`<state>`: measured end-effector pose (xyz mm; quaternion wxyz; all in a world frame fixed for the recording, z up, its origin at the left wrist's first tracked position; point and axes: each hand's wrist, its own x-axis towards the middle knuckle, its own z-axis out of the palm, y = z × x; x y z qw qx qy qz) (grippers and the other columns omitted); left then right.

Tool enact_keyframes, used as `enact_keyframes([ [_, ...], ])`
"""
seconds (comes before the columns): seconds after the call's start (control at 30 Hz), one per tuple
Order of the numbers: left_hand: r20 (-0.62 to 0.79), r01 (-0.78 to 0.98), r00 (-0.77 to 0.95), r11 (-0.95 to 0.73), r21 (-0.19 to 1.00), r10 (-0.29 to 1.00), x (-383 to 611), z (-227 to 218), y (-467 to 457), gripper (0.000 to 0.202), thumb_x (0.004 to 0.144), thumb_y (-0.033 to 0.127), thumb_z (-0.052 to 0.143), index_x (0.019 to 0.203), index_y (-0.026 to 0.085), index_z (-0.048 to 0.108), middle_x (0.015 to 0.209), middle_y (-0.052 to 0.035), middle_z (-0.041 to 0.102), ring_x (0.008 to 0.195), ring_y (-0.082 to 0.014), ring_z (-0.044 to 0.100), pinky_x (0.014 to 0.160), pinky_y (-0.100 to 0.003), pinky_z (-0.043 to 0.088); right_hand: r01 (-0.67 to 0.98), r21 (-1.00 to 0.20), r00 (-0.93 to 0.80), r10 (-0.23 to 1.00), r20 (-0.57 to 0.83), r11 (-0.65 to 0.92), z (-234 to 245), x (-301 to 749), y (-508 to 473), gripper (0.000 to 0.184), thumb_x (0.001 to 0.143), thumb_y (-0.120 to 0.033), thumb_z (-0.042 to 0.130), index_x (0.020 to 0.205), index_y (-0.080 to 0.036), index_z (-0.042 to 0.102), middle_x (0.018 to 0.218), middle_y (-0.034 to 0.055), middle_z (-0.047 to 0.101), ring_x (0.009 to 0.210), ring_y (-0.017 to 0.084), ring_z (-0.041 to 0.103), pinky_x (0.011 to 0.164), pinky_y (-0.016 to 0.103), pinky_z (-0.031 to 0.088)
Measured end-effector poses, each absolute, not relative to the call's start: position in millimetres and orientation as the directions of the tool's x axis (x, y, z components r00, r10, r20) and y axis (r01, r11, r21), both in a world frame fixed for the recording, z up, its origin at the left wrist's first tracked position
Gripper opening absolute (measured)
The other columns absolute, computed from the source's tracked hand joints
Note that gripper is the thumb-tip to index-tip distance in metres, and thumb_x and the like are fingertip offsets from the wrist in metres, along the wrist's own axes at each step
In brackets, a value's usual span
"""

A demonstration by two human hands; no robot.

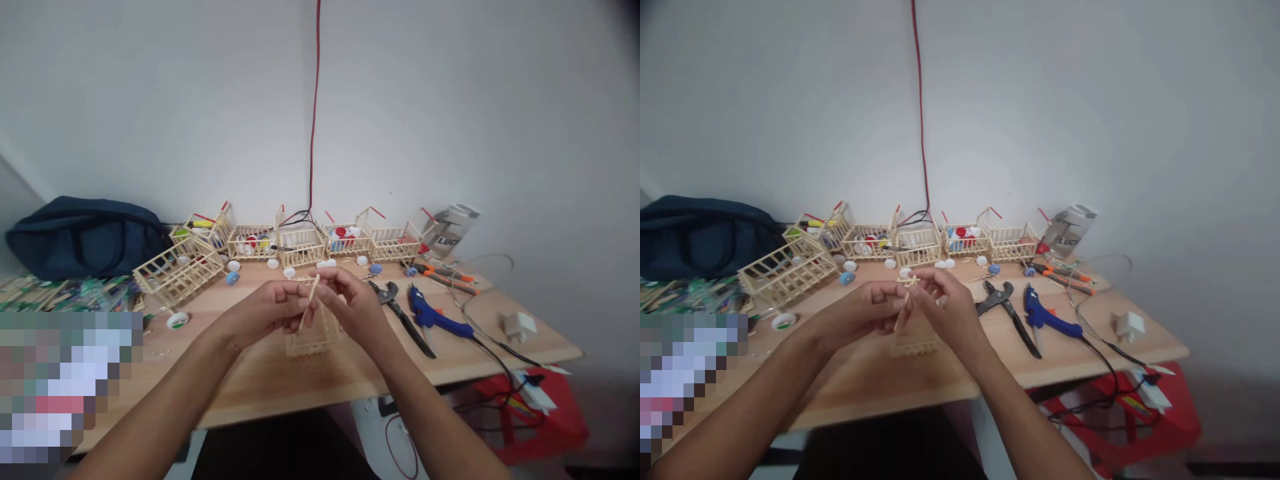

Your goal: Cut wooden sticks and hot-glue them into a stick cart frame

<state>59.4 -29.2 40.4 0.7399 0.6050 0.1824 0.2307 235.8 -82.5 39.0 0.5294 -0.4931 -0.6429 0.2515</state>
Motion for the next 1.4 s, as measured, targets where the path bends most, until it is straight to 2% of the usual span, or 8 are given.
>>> enact_keyframes([
  [0.13,0.071,-0.004,0.797,-0.112,0.994,0.6,73,47,-38,0.027,0.088,0.039,0.062,0.082,0.013,0.06,0.068,-0.0015,0.062,0.052,-0.0057,0.045,0.048,-0.018,0.034,0.476,-0.786,0.078,0.871,0.484,0.394,40,244,-89,0.02,0.09,-0.032,0.056,0.075,-0.02,0.061,0.073,-0.0005,0.062,0.069,0.014,0.056,0.067,0.026,0.044],
  [0.33,0.168,-0.026,0.594,-0.191,0.981,0.786,71,52,-19,0.022,0.086,0.035,0.065,0.092,0.014,0.062,0.065,0.0017,0.062,0.049,-0.005,0.044,0.047,-0.016,0.034,0.844,-0.524,0.229,0.805,0.548,0.116,29,347,-115,0.026,0.093,-0.027,0.051,0.115,-0.018,0.06,0.108,0.0092,0.067,0.096,0.021,0.063,0.083,0.033,0.048],
  [0.47,0.186,-0.15,0.445,-0.131,0.98,0.876,62,47,-3,0.028,0.078,0.037,0.074,0.089,0.014,0.065,0.066,0.0007,0.063,0.051,-0.005,0.046,0.049,-0.016,0.038,0.917,0.007,0.391,0.902,0.183,-0.399,7,418,-141,0.038,0.09,-0.015,0.051,0.127,-0.015,0.057,0.132,0.0186,0.057,0.119,0.031,0.054,0.094,0.041,0.042],
  [0.67,0.146,-0.204,0.442,-0.06,0.977,0.885,59,41,-3,0.029,0.073,0.036,0.08,0.087,0.014,0.068,0.065,0.0004,0.063,0.053,-0.0051,0.048,0.049,-0.014,0.039,0.919,0.093,0.377,0.923,0.069,-0.383,-16,436,-142,0.039,0.09,-0.014,0.047,0.128,-0.016,0.058,0.12,0.0218,0.061,0.107,0.035,0.059,0.085,0.045,0.041],
  [0.9,0.018,-0.301,0.535,0.17,0.938,0.845,60,34,-4,0.034,0.067,0.034,0.085,0.084,0.012,0.066,0.071,-0.0028,0.067,0.054,-0.0053,0.052,0.051,-0.015,0.043,0.962,0.018,0.27,0.961,0.058,-0.271,-18,453,-137,0.033,0.082,-0.014,0.049,0.113,-0.007,0.056,0.101,0.0196,0.067,0.094,0.028,0.064,0.081,0.035,0.043],
  [1.03,0.044,-0.386,0.555,0.211,0.898,0.831,60,32,0,0.033,0.067,0.035,0.085,0.08,0.011,0.067,0.077,-0.0033,0.066,0.056,-0.0045,0.051,0.052,-0.015,0.042,0.838,-0.294,0.516,0.842,0.158,-0.459,-19,470,-151,0.035,0.081,-0.035,0.055,0.11,-0.017,0.055,0.077,0.0104,0.066,0.071,0.031,0.064,0.066,0.04,0.046],
  [1.17,0.02,-0.364,0.583,0.239,0.901,0.812,58,34,1,0.037,0.064,0.036,0.087,0.082,0.009,0.069,0.071,-0.0007,0.061,0.056,-0.0034,0.048,0.052,-0.015,0.038,0.709,-0.636,0.639,0.66,0.395,-0.305,-4,464,-160,0.031,0.084,-0.054,0.053,0.1,-0.029,0.061,0.079,0.0106,0.065,0.073,0.029,0.064,0.062,0.042,0.049],
  [1.4,-0.015,-0.278,0.546,0.197,0.94,0.837,54,32,0,0.034,0.064,0.037,0.086,0.079,0.011,0.068,0.064,0.0014,0.058,0.052,-0.0033,0.044,0.05,-0.016,0.031,0.475,-0.88,0.47,0.847,0.249,-0.005,38,373,-140,0.049,0.076,-0.064,0.062,0.104,-0.024,0.063,0.102,0.0112,0.069,0.077,0.024,0.068,0.063,0.037,0.058],
])
